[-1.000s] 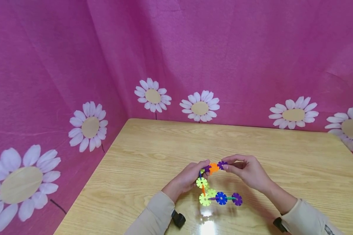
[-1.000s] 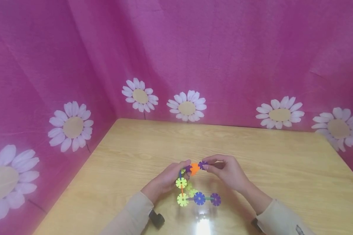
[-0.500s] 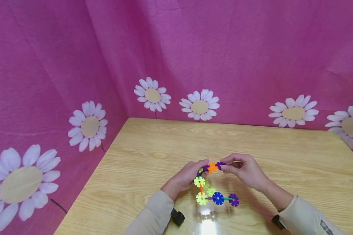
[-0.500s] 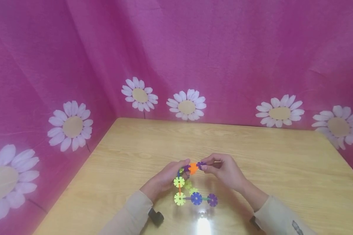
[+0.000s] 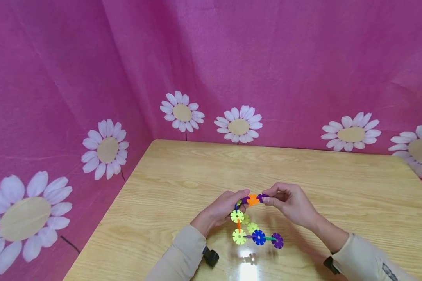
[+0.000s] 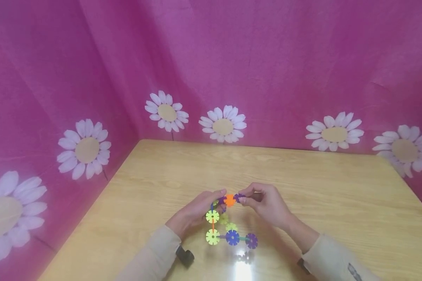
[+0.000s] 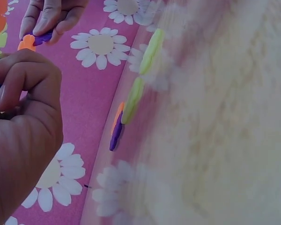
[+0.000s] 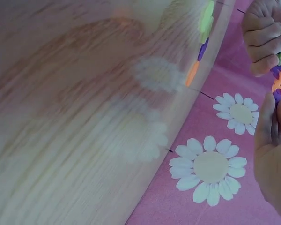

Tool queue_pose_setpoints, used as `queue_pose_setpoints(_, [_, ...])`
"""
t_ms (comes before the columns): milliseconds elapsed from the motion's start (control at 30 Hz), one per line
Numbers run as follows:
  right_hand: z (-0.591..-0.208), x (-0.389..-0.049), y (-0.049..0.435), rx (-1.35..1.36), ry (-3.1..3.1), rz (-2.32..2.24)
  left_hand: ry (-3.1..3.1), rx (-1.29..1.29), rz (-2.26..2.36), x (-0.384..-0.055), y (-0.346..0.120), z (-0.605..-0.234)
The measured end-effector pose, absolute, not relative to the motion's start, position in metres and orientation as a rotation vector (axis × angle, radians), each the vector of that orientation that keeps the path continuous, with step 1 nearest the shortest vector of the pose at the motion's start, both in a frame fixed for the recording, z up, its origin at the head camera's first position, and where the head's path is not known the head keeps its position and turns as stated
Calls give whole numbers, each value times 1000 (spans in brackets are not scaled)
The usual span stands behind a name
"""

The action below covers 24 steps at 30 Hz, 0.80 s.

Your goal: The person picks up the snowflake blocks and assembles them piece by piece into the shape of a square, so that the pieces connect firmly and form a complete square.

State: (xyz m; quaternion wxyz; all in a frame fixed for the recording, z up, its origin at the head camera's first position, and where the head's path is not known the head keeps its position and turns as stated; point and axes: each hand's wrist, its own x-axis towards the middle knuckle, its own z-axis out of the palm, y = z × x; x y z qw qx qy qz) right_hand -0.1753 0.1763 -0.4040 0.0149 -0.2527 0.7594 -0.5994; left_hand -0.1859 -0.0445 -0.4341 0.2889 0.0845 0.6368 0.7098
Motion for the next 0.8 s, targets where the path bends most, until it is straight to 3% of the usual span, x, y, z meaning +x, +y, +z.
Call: queue_pose_setpoints(800, [-395,-191,185,-744,2153,-1821,1486,373,1839,-183,-49,-430])
